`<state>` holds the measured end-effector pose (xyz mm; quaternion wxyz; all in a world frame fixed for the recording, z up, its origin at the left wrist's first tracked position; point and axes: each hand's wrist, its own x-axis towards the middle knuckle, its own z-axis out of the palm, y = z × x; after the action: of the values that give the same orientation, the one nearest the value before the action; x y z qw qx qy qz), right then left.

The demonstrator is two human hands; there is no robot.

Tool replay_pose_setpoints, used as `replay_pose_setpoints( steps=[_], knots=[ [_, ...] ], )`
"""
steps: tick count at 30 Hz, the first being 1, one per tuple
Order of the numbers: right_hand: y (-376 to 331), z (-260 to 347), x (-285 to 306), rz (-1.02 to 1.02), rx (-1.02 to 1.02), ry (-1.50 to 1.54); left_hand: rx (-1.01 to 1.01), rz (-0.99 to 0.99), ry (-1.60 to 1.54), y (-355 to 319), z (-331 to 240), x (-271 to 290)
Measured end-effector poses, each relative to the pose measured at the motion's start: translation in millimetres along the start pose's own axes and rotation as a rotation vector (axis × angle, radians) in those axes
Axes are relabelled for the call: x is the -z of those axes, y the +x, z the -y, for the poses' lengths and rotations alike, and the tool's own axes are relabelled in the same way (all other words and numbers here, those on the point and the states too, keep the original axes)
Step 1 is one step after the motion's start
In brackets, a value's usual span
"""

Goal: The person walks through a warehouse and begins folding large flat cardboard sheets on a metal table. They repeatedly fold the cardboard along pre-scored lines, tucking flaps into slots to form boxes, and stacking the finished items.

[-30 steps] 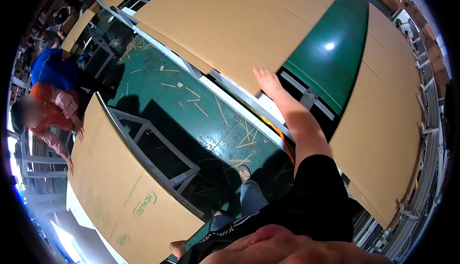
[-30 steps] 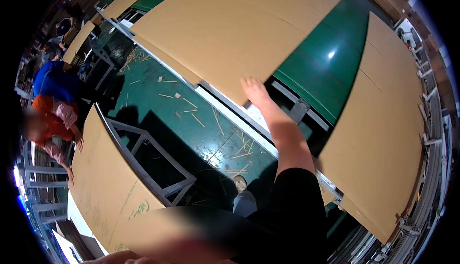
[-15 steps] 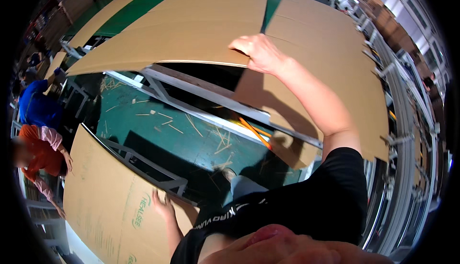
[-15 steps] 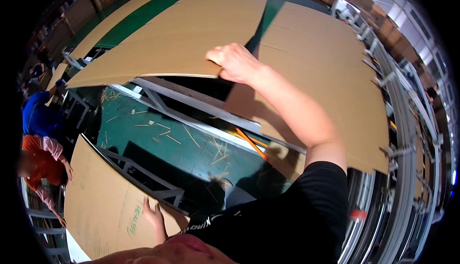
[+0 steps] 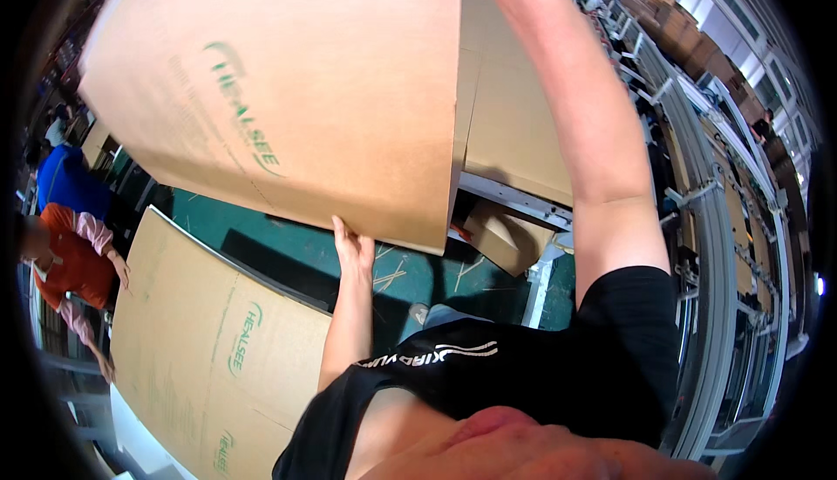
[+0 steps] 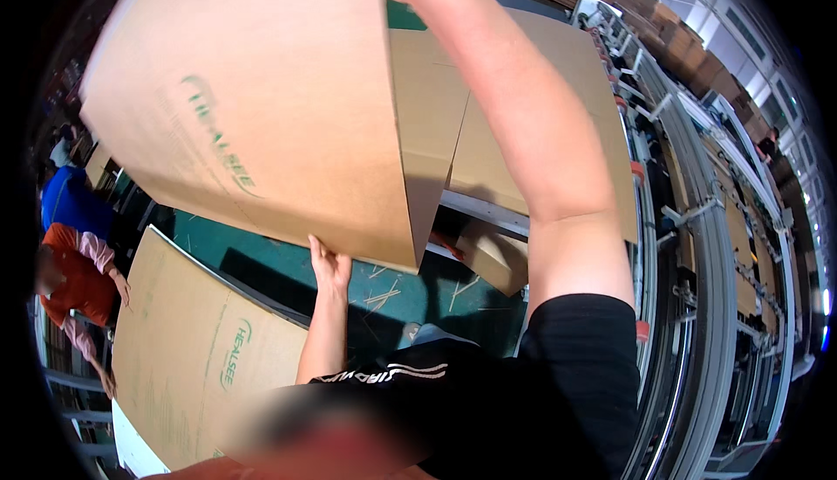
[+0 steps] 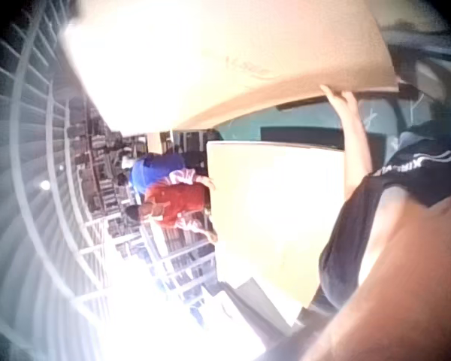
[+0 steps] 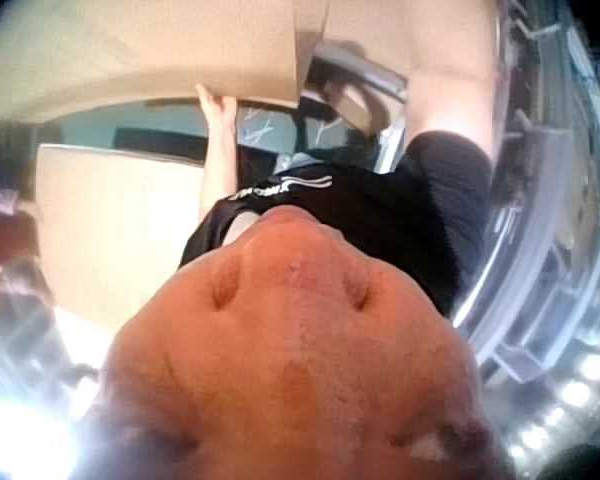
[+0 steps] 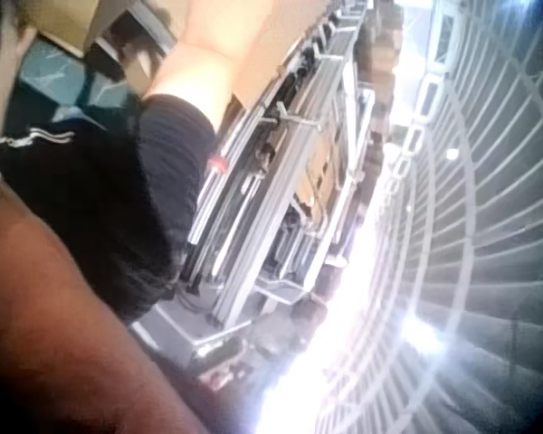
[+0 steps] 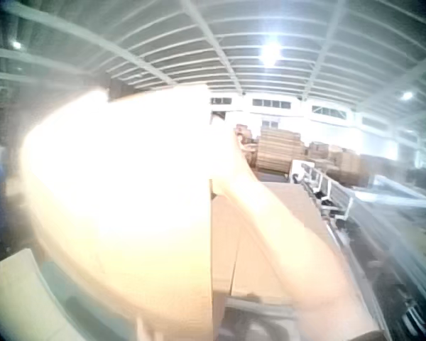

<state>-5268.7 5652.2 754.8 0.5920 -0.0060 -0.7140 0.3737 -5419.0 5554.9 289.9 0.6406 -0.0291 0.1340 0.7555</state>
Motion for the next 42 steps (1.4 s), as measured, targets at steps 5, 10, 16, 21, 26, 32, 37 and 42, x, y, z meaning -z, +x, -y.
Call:
replay_pose_setpoints(
  steps=[5,10,16,21,26,32,37,42],
  knots=[
    [-71.6,-219.4,108.8,-0.589,-0.371,-0.294,-0.151,-0.255,0.375,14.6,-57.4,96.1],
    [-193.4,-422.5,215.6,-0.693,-0.779,-0.511,-0.381,-0.436,0.487,-0.7,-61.9,56.4],
    [-381.6,-481.6,130.4,-0.726,-1.193,-0.154,-0.595,-0.848,0.678,-98.0,-113.8,69.0],
    [-397.5,-376.9,18.9,-0.846,-1.445,0.379,-0.634,-0.757,0.631,-203.1,-137.7,68.3],
    [-441.0,-275.4,-5.0,-0.765,-1.522,0.617,-0.672,-0.709,0.587,-314.2,-154.7,92.6],
    [-559.0,-178.8,-90.7,-0.224,-1.576,0.895,-0.646,-0.844,0.694,-521.8,-227.3,172.2],
    [-623.2,-72.0,-271.0,0.218,-1.812,0.828,-0.625,-1.028,0.862,-714.2,-367.8,243.5],
    [-660.8,4.6,-424.9,0.372,-1.928,1.216,-0.247,-1.763,2.043,-787.9,-429.7,302.1]
  ],
)
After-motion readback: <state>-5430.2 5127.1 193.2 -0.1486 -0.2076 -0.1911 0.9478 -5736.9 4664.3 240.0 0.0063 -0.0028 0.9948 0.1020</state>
